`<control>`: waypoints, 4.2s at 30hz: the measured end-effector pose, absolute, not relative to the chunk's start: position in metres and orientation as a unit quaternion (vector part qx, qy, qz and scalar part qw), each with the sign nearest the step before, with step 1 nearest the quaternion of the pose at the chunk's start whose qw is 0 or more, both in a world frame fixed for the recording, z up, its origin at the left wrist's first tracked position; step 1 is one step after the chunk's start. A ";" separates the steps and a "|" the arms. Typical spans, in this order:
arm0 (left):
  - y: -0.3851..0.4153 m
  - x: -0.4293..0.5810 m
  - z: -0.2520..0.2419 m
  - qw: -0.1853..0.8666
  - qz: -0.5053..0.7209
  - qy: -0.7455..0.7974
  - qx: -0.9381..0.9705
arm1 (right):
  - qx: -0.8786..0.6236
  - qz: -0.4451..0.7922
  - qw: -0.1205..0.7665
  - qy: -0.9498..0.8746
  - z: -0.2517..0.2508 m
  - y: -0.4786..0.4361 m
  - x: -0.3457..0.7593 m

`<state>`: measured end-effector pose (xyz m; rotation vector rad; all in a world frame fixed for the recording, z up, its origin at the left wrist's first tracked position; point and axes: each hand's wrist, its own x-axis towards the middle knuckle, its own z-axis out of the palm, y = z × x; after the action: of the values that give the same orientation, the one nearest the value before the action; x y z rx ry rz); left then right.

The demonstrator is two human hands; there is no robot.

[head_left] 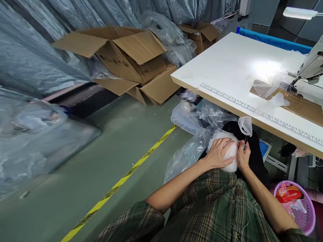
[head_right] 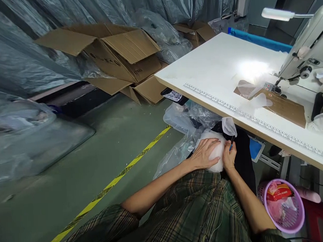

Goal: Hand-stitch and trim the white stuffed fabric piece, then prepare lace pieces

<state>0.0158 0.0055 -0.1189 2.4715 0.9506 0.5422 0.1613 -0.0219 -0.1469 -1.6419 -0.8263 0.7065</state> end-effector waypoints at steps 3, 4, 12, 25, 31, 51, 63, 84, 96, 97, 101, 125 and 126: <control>0.012 0.007 -0.127 0.249 0.187 0.359 0.880 | -0.696 0.320 0.557 -0.322 -0.155 -0.015 0.149; 0.013 0.004 -0.130 0.258 0.189 0.362 0.876 | -0.696 0.327 0.557 -0.314 -0.157 -0.014 0.146; 0.028 0.017 -0.091 0.213 0.412 0.391 0.795 | -0.683 0.352 0.574 -0.285 -0.160 -0.017 0.147; 0.037 0.064 -0.013 0.344 0.502 0.336 0.719 | -0.641 0.288 0.661 -0.263 -0.115 -0.043 0.167; 0.015 0.013 0.006 0.719 0.320 0.235 0.571 | -0.606 0.238 0.686 -0.324 -0.072 -0.071 0.183; 0.031 0.010 -0.008 0.707 0.223 0.289 0.605 | -0.603 0.366 0.508 -0.495 -0.027 -0.073 0.173; 0.029 0.004 -0.001 0.661 0.221 0.310 0.646 | -0.626 0.350 0.375 -0.588 -0.017 -0.042 0.182; 0.023 0.002 0.012 0.675 0.175 0.246 0.674 | -0.517 0.496 0.504 -0.482 -0.003 -0.049 0.169; 0.025 0.000 0.004 0.702 0.155 0.228 0.657 | -0.523 0.494 0.497 -0.486 -0.005 -0.055 0.162; 0.025 0.000 0.004 0.707 0.156 0.227 0.651 | -0.539 0.488 0.498 -0.473 -0.006 -0.056 0.163; 0.025 -0.001 0.005 0.727 0.161 0.233 0.626 | -0.590 0.460 0.511 -0.423 -0.014 -0.066 0.170; 0.026 0.005 -0.008 0.757 0.165 0.267 0.573 | -0.607 0.479 0.462 -0.435 -0.028 -0.075 0.163; 0.026 0.004 -0.008 0.760 0.165 0.266 0.570 | -0.605 0.487 0.455 -0.436 -0.028 -0.075 0.163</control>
<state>0.0043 0.0257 -0.0083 1.2411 0.5794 0.3583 0.1634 -0.0754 -0.0275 -1.4923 -1.0761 1.2017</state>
